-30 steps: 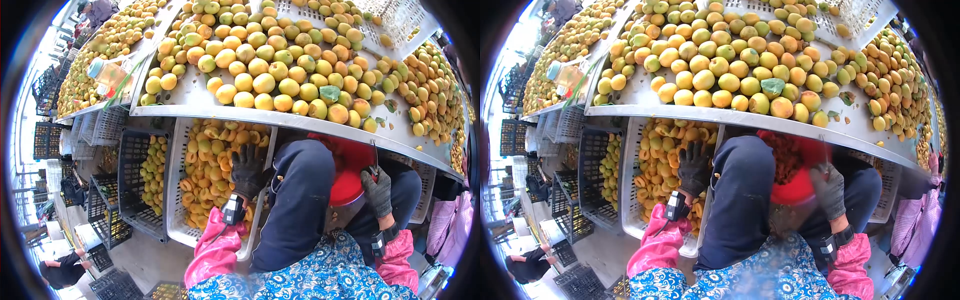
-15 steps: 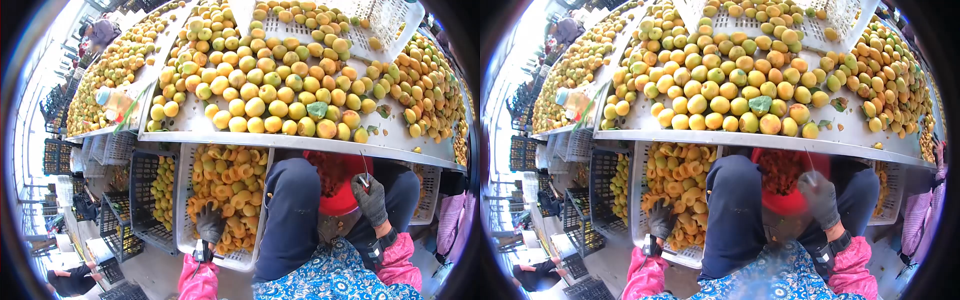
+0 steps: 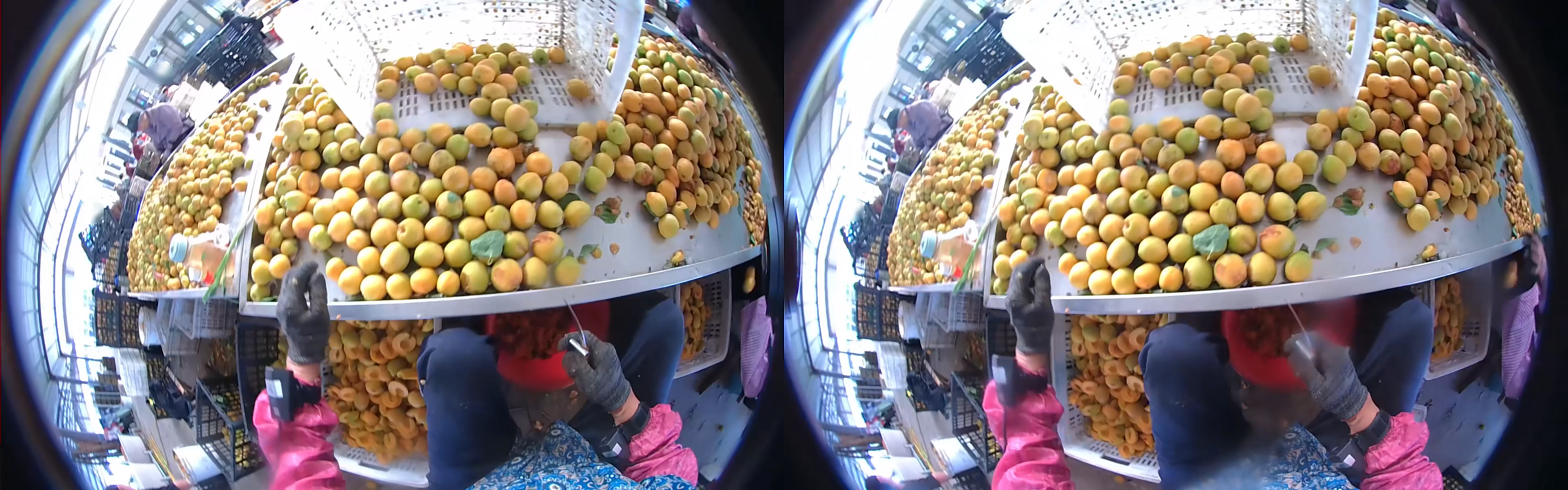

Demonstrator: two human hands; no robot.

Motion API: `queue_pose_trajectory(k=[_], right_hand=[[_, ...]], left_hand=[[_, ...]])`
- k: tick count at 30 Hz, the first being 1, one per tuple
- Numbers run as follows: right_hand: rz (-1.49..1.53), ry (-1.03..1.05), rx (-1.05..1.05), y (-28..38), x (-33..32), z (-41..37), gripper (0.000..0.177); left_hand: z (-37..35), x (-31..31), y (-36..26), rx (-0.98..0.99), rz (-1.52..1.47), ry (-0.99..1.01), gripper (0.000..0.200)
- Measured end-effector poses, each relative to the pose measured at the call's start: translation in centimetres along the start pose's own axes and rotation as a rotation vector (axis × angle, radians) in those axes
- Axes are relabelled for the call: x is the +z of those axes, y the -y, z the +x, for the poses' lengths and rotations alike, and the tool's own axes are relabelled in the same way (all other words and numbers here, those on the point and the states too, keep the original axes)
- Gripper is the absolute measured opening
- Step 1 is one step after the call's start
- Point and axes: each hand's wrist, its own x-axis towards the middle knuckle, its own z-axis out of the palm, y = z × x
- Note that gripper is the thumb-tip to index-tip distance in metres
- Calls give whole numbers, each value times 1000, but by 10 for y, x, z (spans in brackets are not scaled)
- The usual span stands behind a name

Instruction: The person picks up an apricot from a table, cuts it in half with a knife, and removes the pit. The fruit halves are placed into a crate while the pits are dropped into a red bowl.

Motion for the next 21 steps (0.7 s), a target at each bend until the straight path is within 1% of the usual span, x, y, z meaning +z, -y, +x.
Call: queue_pose_trajectory(k=[1,2,3,4,5,7,8,9,10,12,13,14,15,16,17,18,19,21], right_hand=[[6,-17,1,2,-2,0,22],[-19,14,4,5,-3,0,23],[-45,46,9,8,-5,1,24],[-41,32,13,10,-5,1,24],[-34,35,41,11,-5,2,24],[-23,30,73,11,-8,3,25],[-48,40,79,11,-9,4,25],[-73,53,88,11,-10,5,26],[-68,48,96,16,-12,7,26],[20,74,305,27,-15,9,27],[23,68,323,22,-13,10,27],[-21,22,200,14,-11,10,26],[-67,-26,74,9,-12,8,24],[-65,-40,87,10,-13,6,24],[-16,-24,138,13,-14,6,24],[34,-6,186,14,-16,4,24],[38,-17,187,11,-17,1,24],[-59,-33,108,4,-17,-4,24]], left_hand=[[19,11,9,51,47,13,18],[37,25,19,101,91,24,21],[53,38,33,81,77,57,24],[68,52,40,59,65,90,28],[83,62,36,-45,77,146,32],[110,96,70,17,153,185,38],[122,110,77,37,172,201,39],[134,114,62,-18,261,293,41],[146,125,64,-100,376,359,47],[159,139,43,-121,584,373,54],[168,146,47,-29,722,460,58],[173,153,49,-169,779,567,58],[175,151,43,-183,750,601,58],[177,147,37,-195,723,632,58],[174,142,21,-240,719,614,58],[172,142,24,-269,696,613,60],[169,145,32,-257,688,574,60],[156,156,51,-213,672,494,61]])
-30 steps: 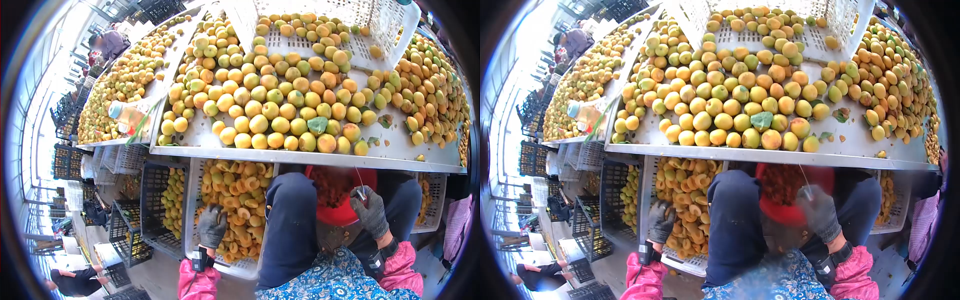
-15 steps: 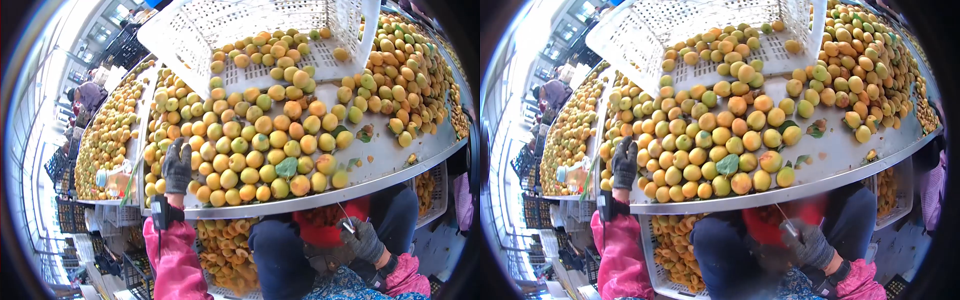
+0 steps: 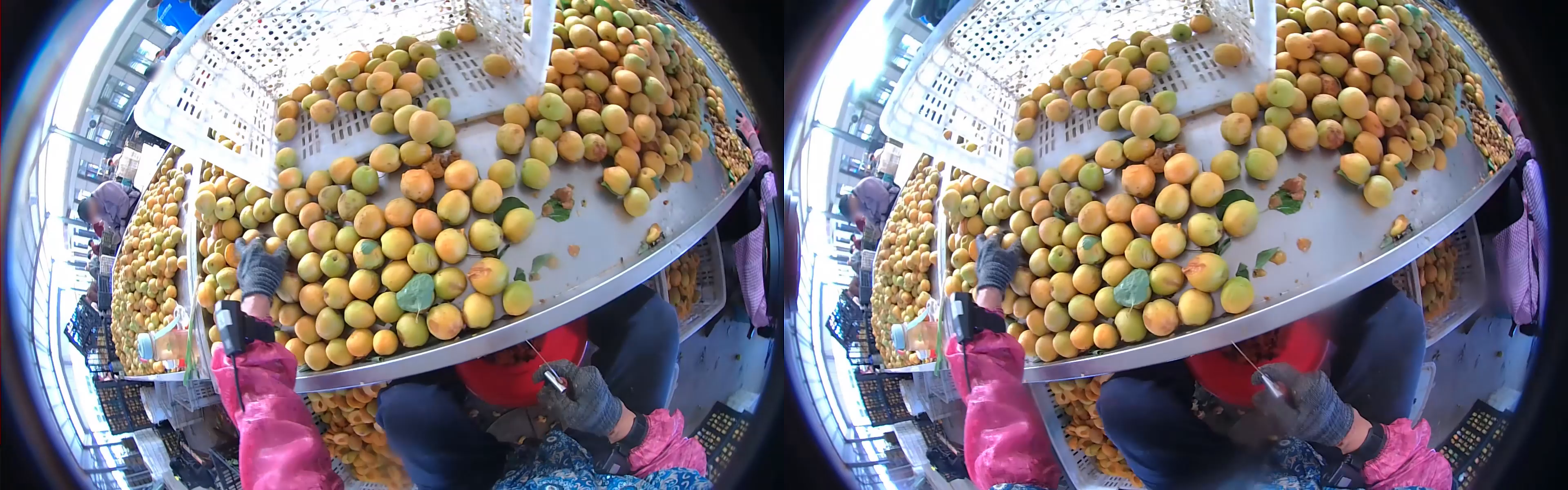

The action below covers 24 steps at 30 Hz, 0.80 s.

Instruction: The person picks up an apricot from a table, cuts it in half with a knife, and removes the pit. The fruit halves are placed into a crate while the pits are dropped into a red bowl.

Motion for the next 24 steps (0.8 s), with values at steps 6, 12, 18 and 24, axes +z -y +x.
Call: queue_pose_trajectory(k=[6,12,18,24], right_hand=[[-83,-63,-128,2,-4,-7,24],[32,-16,-94,1,-9,-17,25],[226,-4,-177,-17,-7,-27,30],[466,41,-228,14,-17,-49,31]], left_hand=[[-30,-1,-14,165,-198,-20,49],[-51,-19,-22,333,-469,5,43],[-129,-85,-66,400,-961,-196,34],[-261,-121,-174,324,-1006,-141,34]])
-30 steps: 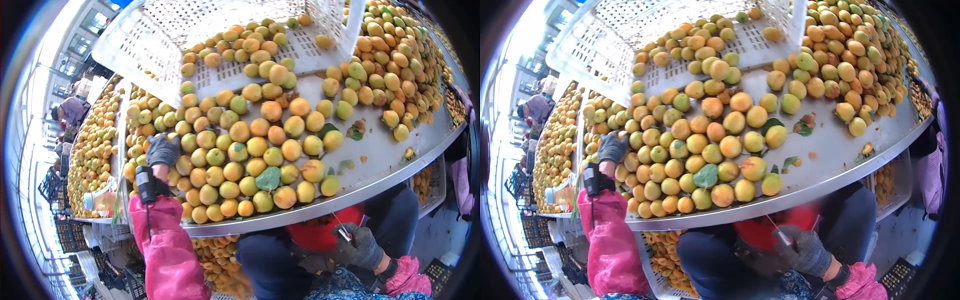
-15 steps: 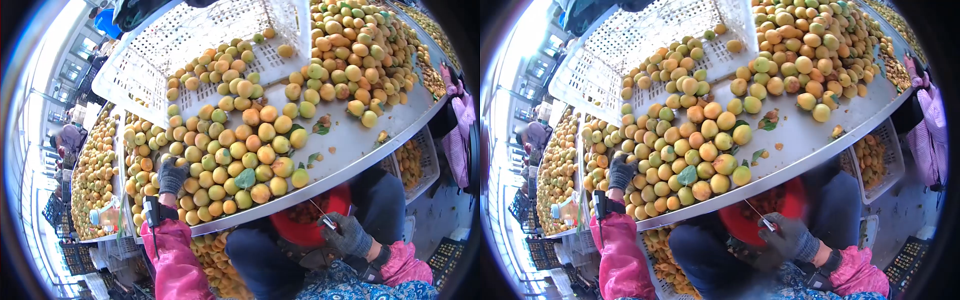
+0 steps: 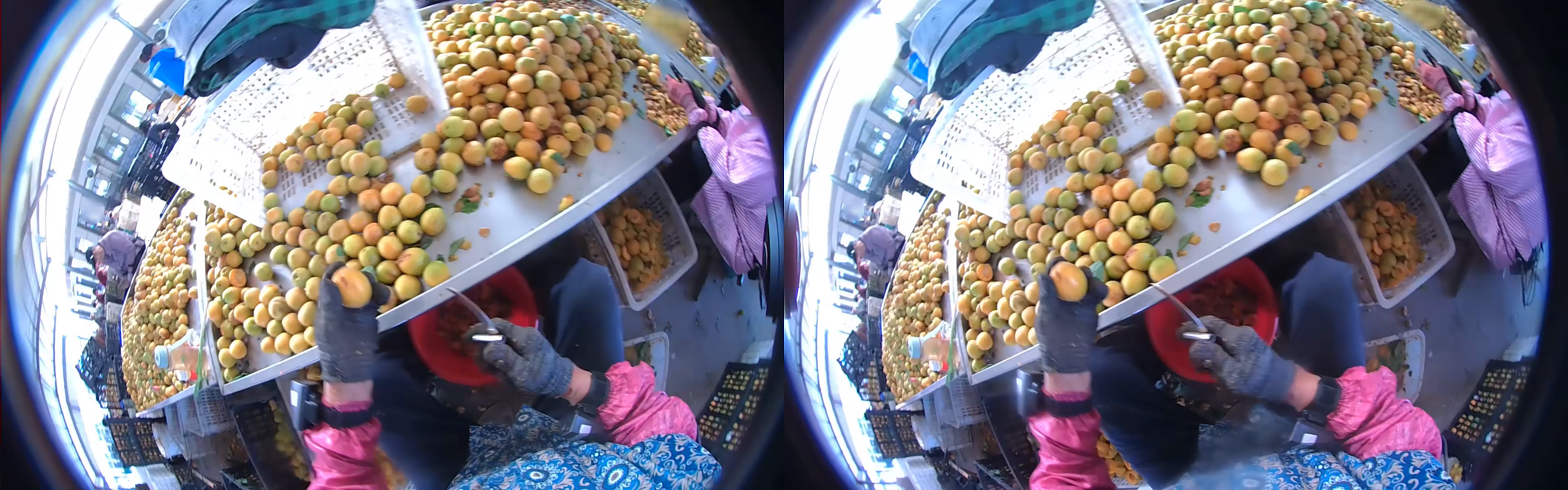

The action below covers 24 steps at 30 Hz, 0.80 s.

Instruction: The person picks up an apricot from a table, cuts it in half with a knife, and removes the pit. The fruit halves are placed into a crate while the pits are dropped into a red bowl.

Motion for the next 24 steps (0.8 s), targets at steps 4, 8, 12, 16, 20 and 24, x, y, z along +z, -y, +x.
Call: queue_pose_trajectory(k=[4,8,12,16,20,24], right_hand=[[2,-46,-37,6,6,-4,31],[-236,-136,-218,0,-11,-13,37],[-307,-74,-192,12,-27,-24,42],[-295,-41,-125,13,-28,-30,45],[-318,-160,-328,0,-14,-39,46],[-438,-214,-267,-9,-12,-47,47]], left_hand=[[-56,68,-25,-492,-1196,74,53],[-92,84,-71,-576,-1437,319,58],[-107,80,-70,-448,-1240,336,60],[-114,75,-65,-397,-1243,413,63],[-124,80,-67,-594,-1512,384,66],[-134,83,-82,-729,-1571,368,70]])
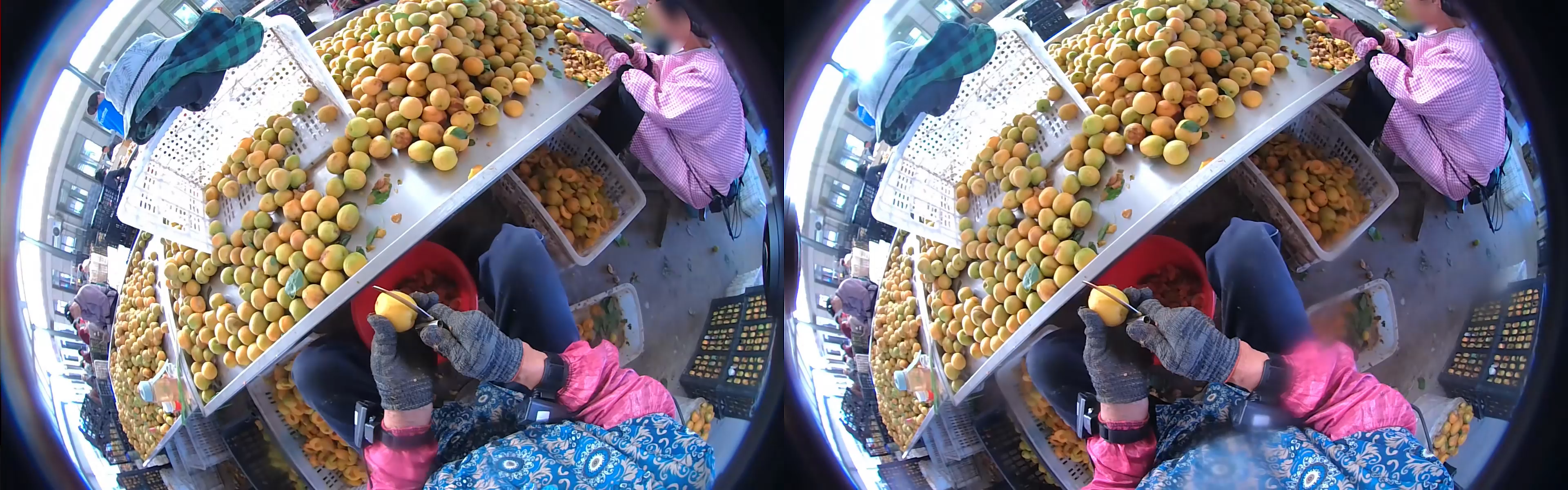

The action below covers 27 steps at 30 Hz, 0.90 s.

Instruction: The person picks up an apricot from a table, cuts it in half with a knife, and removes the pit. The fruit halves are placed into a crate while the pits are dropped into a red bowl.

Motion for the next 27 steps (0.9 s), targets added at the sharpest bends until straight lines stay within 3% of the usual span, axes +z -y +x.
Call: queue_pose_trajectory(k=[3,5,9,11,13,15,17,18,23,24,27], right_hand=[[-61,30,67,-4,4,-3,50],[0,-46,21,-11,11,-6,49],[66,1,-58,-28,8,-9,44],[45,146,-272,-29,-2,-8,39],[2,224,-266,-31,-15,-6,37],[-36,304,-253,-24,-27,-2,36],[-206,374,-129,-8,-39,2,36],[-224,416,46,-6,-39,2,36],[-391,474,-89,-16,-40,5,35],[-399,473,-125,-16,-39,6,34],[-523,570,42,1,-38,12,34]], left_hand=[[-9,10,6,39,47,-24,71],[-13,10,9,88,109,-29,70],[-13,2,13,177,192,-13,63],[-13,-1,5,226,250,59,57],[-10,2,-4,240,252,26,58],[-7,-10,-14,294,578,63,54],[-6,-6,-26,277,597,26,49],[-5,-4,-35,247,746,69,49],[4,-12,-59,163,1219,195,48],[5,-8,-65,232,1403,256,48],[8,-4,-70,240,1506,376,47]])
